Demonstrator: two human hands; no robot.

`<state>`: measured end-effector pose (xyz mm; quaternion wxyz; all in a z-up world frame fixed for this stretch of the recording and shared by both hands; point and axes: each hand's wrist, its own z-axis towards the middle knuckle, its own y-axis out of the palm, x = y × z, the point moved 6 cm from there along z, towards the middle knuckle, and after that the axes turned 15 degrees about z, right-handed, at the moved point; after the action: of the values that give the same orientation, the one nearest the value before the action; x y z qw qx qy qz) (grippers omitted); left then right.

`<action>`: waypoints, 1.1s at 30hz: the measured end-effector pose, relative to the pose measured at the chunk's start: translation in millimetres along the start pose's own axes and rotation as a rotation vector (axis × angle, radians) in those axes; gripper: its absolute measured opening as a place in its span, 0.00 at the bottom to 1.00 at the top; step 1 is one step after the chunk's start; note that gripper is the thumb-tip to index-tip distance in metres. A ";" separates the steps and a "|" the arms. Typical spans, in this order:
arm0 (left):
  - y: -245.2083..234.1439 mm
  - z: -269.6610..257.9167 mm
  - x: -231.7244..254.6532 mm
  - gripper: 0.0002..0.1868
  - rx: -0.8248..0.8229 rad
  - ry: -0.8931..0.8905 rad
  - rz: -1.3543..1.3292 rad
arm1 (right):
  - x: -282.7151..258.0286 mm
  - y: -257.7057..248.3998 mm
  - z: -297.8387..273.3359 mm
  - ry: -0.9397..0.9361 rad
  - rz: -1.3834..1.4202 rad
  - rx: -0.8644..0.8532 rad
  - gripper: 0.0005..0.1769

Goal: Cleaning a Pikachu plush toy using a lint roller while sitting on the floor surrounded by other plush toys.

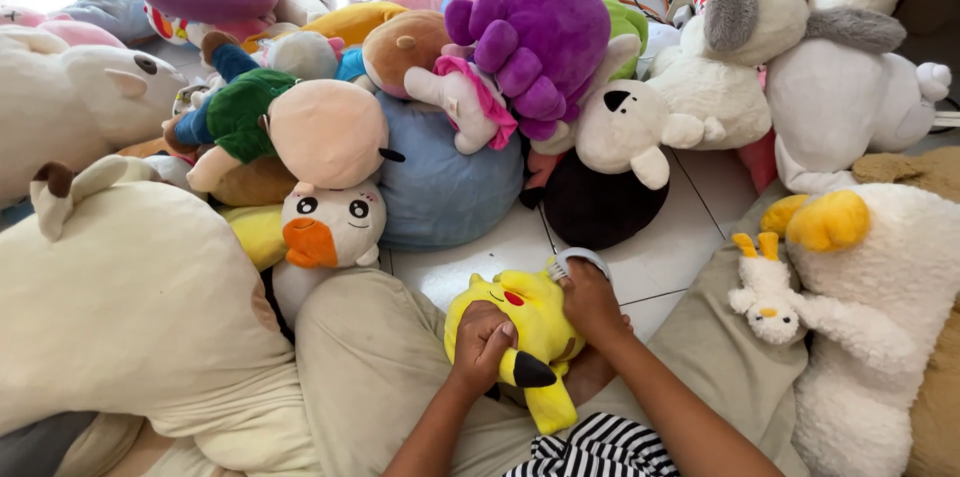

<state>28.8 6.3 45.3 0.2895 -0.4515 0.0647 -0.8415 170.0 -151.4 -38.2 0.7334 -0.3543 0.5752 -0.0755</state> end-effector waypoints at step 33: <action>17.0 -9.8 24.1 0.26 -0.079 0.134 0.045 | 66.5 22.1 20.0 -0.004 -0.138 -0.037 0.29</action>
<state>18.0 -22.3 50.8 0.2851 -0.4037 0.1273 -0.8600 203.2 -160.9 -102.4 0.7209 -0.4066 0.5495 -0.1146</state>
